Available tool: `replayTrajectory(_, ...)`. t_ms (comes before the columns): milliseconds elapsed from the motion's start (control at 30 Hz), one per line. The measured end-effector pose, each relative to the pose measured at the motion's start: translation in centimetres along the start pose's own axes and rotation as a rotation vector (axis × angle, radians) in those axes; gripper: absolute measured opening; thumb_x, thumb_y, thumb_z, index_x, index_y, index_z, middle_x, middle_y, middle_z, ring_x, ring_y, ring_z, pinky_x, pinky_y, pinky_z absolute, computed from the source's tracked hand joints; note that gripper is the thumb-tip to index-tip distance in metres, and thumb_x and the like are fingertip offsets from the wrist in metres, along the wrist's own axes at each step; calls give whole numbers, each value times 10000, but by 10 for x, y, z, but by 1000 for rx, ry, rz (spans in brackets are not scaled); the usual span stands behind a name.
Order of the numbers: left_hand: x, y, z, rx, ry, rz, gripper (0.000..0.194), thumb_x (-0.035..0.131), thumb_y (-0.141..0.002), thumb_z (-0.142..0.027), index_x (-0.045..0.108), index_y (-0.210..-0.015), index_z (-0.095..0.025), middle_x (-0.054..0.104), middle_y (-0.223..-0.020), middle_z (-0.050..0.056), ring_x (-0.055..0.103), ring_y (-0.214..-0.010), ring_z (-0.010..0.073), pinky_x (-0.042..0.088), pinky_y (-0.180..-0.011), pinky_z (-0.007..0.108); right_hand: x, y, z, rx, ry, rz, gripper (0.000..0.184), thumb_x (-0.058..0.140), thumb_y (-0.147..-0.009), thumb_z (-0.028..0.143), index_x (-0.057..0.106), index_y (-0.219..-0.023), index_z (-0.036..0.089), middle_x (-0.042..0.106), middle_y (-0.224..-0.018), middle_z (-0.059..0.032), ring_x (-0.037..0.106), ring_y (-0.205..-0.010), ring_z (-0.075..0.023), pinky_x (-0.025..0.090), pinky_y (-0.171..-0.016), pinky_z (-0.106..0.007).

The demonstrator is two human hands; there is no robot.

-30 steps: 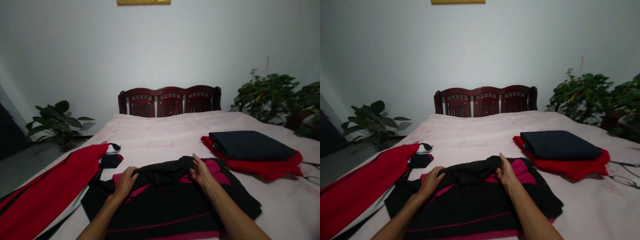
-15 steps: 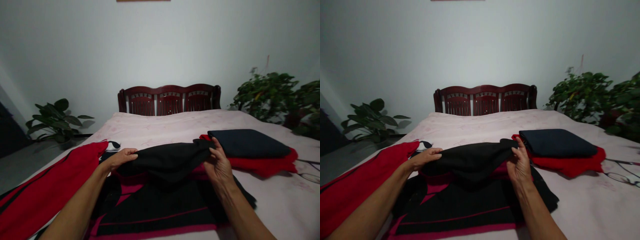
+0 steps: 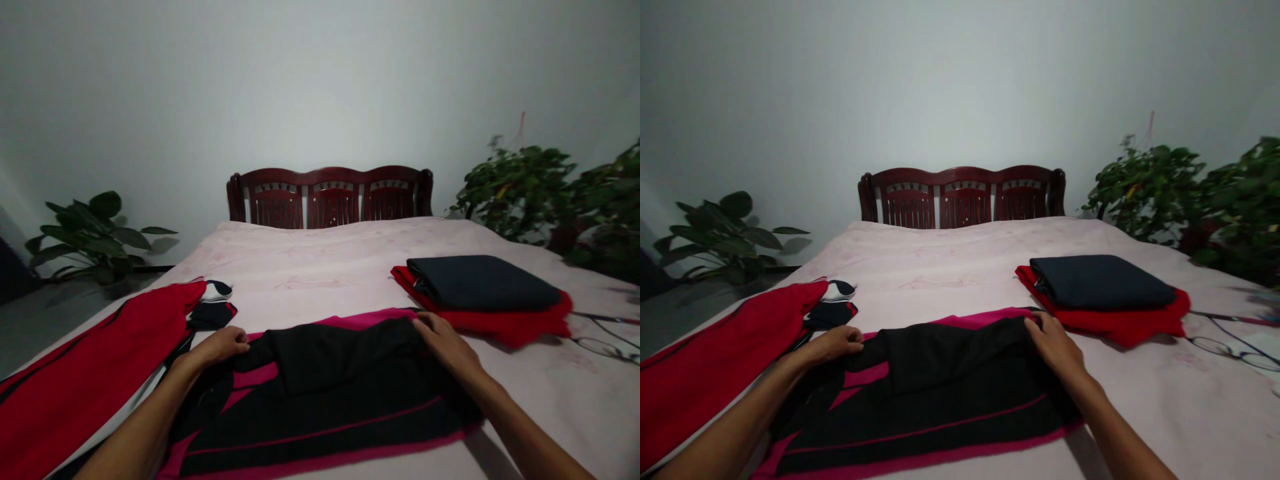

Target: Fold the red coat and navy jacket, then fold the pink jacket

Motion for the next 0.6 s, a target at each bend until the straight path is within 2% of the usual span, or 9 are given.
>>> replayTrajectory(100,-5,9,1,27,-30,-36,191,624,-580,-379,554,-608,-204,532,-584,-22,474,-613,164,314,-594,277,15,-21,-2,-12,326,120,446,514,-871,530,664,-1098,176,681,-1212,-152,632,-1133,-316,465,-958,-419)
replayTrajectory(233,-13,27,-9,141,104,-97,239,498,-736,-434,566,-793,-212,584,-780,-10,526,-755,180,395,-677,274,31,-28,-14,-17,470,239,257,563,-842,430,665,-887,199,724,-943,-90,676,-874,-265,457,-702,-329)
replayTrajectory(300,-19,34,-15,182,265,-133,263,493,-768,-456,563,-837,-212,580,-808,-10,529,-776,182,415,-697,276,30,-30,-16,-56,434,239,189,552,-844,367,639,-789,210,708,-820,-56,658,-769,-227,410,-624,-292)
replayTrajectory(400,-23,34,-19,167,461,-151,285,582,-721,-474,575,-826,-209,567,-765,-22,518,-738,178,413,-682,275,22,-35,-19,-79,282,182,183,575,-838,368,626,-754,213,691,-751,-39,628,-688,-199,384,-579,-270)
replayTrajectory(500,-20,27,-20,145,534,-149,358,631,-694,-545,580,-812,-212,577,-760,-25,518,-720,177,413,-679,278,28,-39,-25,-40,118,192,218,652,-792,415,627,-760,200,676,-687,-26,592,-605,-178,374,-539,-260)
replayTrajectory(600,-17,23,-18,140,519,-170,461,637,-698,-660,540,-763,-213,530,-712,-43,480,-680,161,391,-655,273,41,-36,-19,-48,124,266,201,740,-695,349,620,-674,190,634,-601,5,546,-564,-144,356,-526,-238)
Point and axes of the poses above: each hand's wrist, its own y-axis away from the middle knuckle, its own x-axis out of the palm, z = x × y, the point moved 8 cm from there along -y, towards the middle knuckle
